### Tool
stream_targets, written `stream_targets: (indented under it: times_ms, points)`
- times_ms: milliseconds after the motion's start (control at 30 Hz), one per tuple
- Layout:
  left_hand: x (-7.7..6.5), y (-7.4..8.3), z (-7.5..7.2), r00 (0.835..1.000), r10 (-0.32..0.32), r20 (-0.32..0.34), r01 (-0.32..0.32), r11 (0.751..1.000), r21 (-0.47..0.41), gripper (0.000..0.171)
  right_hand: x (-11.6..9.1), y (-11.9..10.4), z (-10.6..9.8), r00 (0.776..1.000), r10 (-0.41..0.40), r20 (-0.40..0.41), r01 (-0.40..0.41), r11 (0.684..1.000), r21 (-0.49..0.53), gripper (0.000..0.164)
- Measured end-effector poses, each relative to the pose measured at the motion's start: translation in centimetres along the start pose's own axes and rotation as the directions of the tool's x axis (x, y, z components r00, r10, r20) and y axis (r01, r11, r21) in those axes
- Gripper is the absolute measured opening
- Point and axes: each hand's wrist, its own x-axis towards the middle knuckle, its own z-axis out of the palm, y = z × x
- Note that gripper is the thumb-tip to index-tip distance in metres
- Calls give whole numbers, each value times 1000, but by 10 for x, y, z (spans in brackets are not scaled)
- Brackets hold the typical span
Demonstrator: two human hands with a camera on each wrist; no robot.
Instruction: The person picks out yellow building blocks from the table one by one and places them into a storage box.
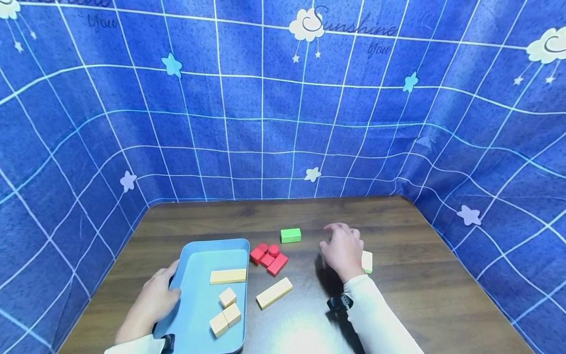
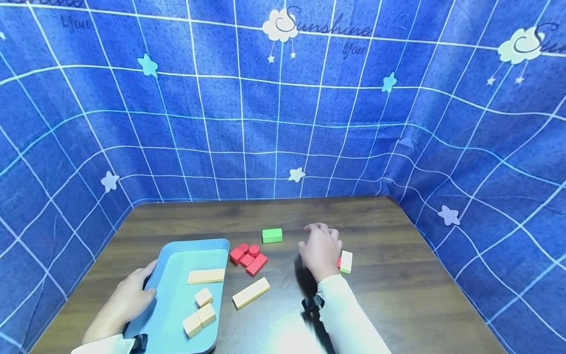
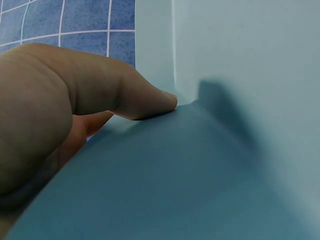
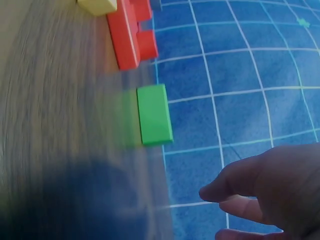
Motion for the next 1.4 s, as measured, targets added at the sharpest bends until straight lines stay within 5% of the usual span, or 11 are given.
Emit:
stream_targets:
  times_ms: [900, 1400]
  points:
    - [-1, 2, -1, 1000, -18, 18, 18, 1000, -3, 69, -3, 20, 5, 981, 131, 146, -122, 990, -66, 54]
    - [-1, 2, -1, 1000, -4, 11, 4, 1000, -3, 70, -2, 19, 7, 961, 160, 226, -140, 985, -101, 48]
